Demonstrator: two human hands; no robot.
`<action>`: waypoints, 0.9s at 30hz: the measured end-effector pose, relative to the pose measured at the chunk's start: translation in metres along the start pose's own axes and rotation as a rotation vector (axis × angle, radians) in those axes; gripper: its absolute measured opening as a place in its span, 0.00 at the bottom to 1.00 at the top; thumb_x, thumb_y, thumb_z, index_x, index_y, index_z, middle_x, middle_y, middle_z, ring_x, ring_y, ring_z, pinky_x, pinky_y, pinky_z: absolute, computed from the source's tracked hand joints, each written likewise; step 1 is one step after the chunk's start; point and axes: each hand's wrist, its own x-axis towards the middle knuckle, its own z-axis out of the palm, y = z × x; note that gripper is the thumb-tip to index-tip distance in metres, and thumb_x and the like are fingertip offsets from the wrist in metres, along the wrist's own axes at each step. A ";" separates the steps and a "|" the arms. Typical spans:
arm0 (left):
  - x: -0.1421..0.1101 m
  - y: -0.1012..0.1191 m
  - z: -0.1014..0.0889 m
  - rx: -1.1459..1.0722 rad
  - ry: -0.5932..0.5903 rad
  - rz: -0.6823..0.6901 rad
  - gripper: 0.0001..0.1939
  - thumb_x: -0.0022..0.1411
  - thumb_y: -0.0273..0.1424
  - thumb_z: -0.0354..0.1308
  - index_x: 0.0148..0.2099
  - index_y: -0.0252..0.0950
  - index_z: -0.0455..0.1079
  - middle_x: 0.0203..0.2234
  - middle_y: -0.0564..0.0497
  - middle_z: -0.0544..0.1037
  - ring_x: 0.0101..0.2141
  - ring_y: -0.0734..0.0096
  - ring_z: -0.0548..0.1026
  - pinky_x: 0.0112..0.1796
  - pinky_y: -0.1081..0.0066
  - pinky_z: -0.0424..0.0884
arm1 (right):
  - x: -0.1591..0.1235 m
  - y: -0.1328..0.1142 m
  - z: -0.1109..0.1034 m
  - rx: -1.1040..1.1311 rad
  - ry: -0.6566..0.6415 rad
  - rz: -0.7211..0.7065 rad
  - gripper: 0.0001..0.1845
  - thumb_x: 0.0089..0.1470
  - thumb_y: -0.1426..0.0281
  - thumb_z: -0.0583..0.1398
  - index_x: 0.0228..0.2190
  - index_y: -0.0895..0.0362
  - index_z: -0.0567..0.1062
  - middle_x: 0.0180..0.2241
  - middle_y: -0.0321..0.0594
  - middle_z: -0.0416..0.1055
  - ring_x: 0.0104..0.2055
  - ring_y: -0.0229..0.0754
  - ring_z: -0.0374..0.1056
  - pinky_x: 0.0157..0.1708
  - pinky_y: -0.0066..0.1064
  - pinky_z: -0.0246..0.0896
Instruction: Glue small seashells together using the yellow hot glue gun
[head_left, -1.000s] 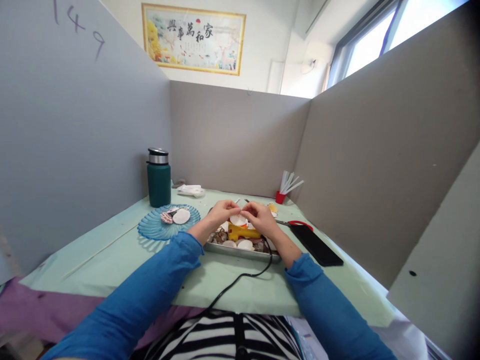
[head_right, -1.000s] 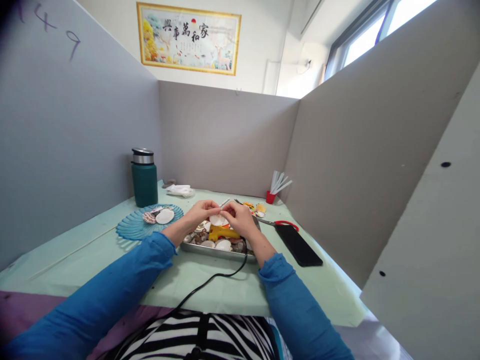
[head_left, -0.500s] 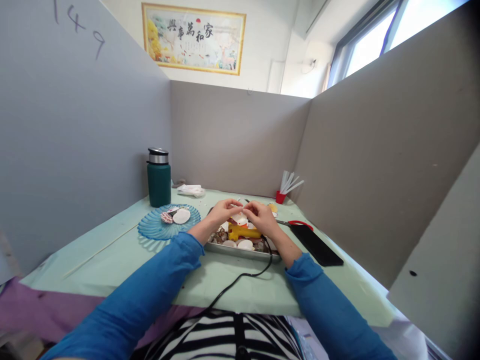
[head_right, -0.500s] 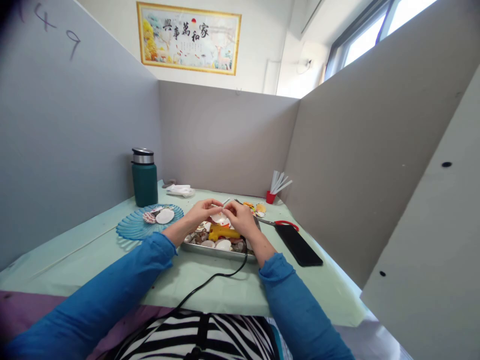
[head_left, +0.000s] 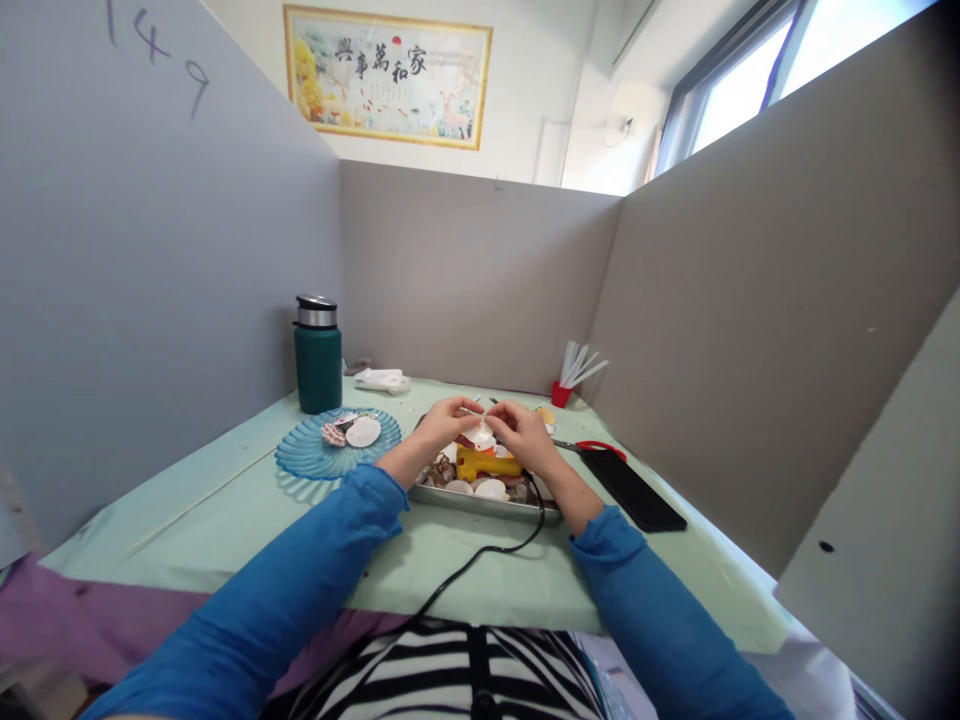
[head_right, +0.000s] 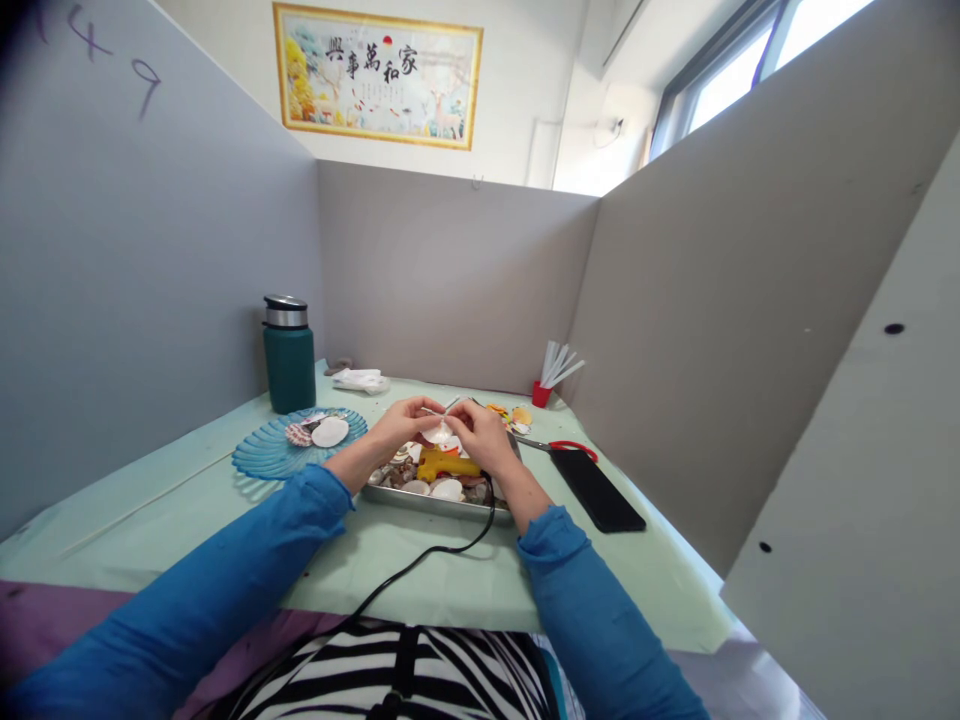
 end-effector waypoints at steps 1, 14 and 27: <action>0.000 0.000 0.000 0.000 -0.003 0.004 0.15 0.47 0.32 0.66 0.36 0.31 0.70 0.22 0.52 0.71 0.25 0.75 0.70 0.23 0.73 0.72 | 0.000 0.000 0.000 -0.002 -0.002 -0.003 0.09 0.54 0.65 0.56 0.29 0.57 0.73 0.24 0.35 0.70 0.25 0.36 0.63 0.27 0.26 0.56; 0.000 -0.001 -0.001 -0.044 -0.027 0.005 0.15 0.45 0.32 0.67 0.34 0.31 0.69 0.22 0.53 0.72 0.25 0.75 0.71 0.24 0.73 0.72 | 0.000 0.000 0.000 0.004 -0.007 -0.005 0.09 0.53 0.65 0.57 0.27 0.57 0.73 0.22 0.34 0.69 0.24 0.35 0.62 0.26 0.25 0.55; 0.001 -0.003 -0.001 -0.067 -0.045 -0.012 0.16 0.46 0.31 0.66 0.38 0.29 0.70 0.24 0.50 0.74 0.26 0.73 0.72 0.25 0.71 0.73 | 0.001 0.002 0.000 0.033 -0.009 0.007 0.10 0.52 0.65 0.57 0.26 0.57 0.73 0.22 0.34 0.68 0.24 0.35 0.61 0.25 0.25 0.54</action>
